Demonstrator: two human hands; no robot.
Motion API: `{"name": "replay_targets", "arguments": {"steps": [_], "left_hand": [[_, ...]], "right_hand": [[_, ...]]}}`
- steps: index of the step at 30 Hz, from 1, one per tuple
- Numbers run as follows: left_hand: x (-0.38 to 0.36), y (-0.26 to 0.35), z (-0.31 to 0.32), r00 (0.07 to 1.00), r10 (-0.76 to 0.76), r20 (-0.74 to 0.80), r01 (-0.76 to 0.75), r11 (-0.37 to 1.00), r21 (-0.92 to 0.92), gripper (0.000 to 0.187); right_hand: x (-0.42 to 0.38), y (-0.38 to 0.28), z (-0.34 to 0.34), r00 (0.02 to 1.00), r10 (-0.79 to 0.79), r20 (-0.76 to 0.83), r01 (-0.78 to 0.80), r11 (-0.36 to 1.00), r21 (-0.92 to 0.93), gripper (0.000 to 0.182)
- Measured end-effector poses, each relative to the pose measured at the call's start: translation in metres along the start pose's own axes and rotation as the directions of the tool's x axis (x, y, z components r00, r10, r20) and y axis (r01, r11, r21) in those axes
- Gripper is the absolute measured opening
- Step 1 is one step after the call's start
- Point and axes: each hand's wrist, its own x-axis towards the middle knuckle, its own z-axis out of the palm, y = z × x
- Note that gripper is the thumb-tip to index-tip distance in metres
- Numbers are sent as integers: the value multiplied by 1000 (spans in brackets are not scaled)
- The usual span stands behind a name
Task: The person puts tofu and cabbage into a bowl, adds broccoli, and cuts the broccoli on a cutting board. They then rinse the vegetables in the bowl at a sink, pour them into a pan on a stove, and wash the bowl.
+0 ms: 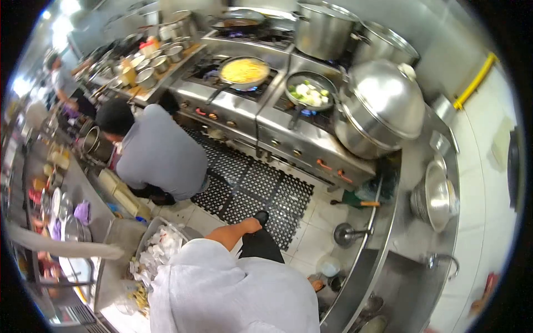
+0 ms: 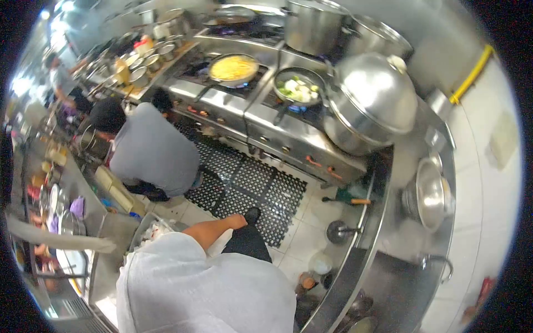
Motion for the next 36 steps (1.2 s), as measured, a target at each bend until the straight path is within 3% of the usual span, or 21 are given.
{"name": "replay_targets", "arguments": {"steps": [1, 3, 4, 5, 6, 7, 9, 12, 13, 14, 16, 18, 19, 20, 21, 22, 25, 28, 30, 33, 36], "left_hand": [[15, -16, 28, 971, 159, -177, -166, 986, -22, 22], [19, -30, 37, 921, 317, -225, -311, 948, 61, 20], [35, -52, 62, 778, 534, -330, -534, 840, 101, 20], [26, -41, 45, 937, 344, -65, -341, 938, 64, 20], [1, -16, -4, 943, 320, 86, -321, 947, 3, 21], [21, -30, 14, 896, 428, 119, -443, 880, 172, 20], [31, -30, 14, 898, 409, 162, -432, 889, 151, 18], [22, 20, -20, 930, 39, 367, 39, 978, -203, 19], [30, 11, -11, 944, 272, 188, -257, 961, -100, 20], [35, 12, -14, 923, 335, 186, -326, 942, -78, 20], [44, 21, -31, 873, 449, 188, -450, 892, -42, 21], [40, 40, -51, 967, 158, 199, -66, 912, -404, 26], [43, 43, -51, 983, 81, 164, 9, 872, -490, 28], [46, 47, -53, 991, -2, 135, 81, 814, -576, 30], [44, 53, -62, 977, -55, 207, 169, 791, -588, 32], [41, 52, -60, 980, -30, 198, 141, 805, -576, 32], [39, 54, -60, 985, 29, 169, 61, 862, -504, 32], [11, 54, -67, 989, -49, 141, 102, 911, -400, 34], [11, 17, -31, 998, 17, 54, 4, 927, -375, 36], [4, -26, 12, 991, 78, -105, -100, 971, -219, 31], [-28, -43, 7, 968, 141, -209, -147, 989, -11, 23]], "right_hand": [[-6, 6, -2, 998, -31, -55, 30, 999, -22, 39], [-30, 23, -6, 976, -75, -205, 56, 993, -100, 43], [-44, 28, -5, 956, -113, -272, 64, 981, -184, 45], [-61, 32, 2, 932, -154, -328, 64, 961, -270, 47], [-53, 66, -3, 772, -555, -310, 297, 745, -597, 50], [-77, 45, 17, 790, -468, -397, 210, 814, -541, 51], [-82, 68, 34, 824, -306, -477, 129, 921, -368, 57], [-64, 106, 65, 780, -353, -516, 177, 916, -360, 61], [-54, 121, 72, 792, -333, -511, 156, 920, -359, 61], [-57, 109, 73, 845, -213, -490, 109, 967, -232, 60], [-55, 109, 70, 795, -362, -487, 225, 921, -318, 59], [-65, 105, 81, 810, -287, -511, 177, 951, -254, 58], [-68, 103, 85, 817, -255, -518, 157, 961, -227, 58], [-62, 109, 86, 782, -325, -531, 213, 941, -262, 58], [-54, 120, 89, 744, -393, -540, 267, 916, -299, 59], [-49, 129, 89, 703, -459, -543, 317, 886, -337, 59], [-43, 115, 70, 874, -210, -438, 174, 977, -122, 59], [-43, 97, 67, 700, -514, -496, 432, 857, -280, 59], [-58, 52, 64, 897, -228, -378, 280, 956, 87, 61], [-42, 8, 64, 907, -384, -174, 401, 913, 78, 59], [-2, -54, 88, 752, -644, 140, 658, 743, -118, 56]]}}
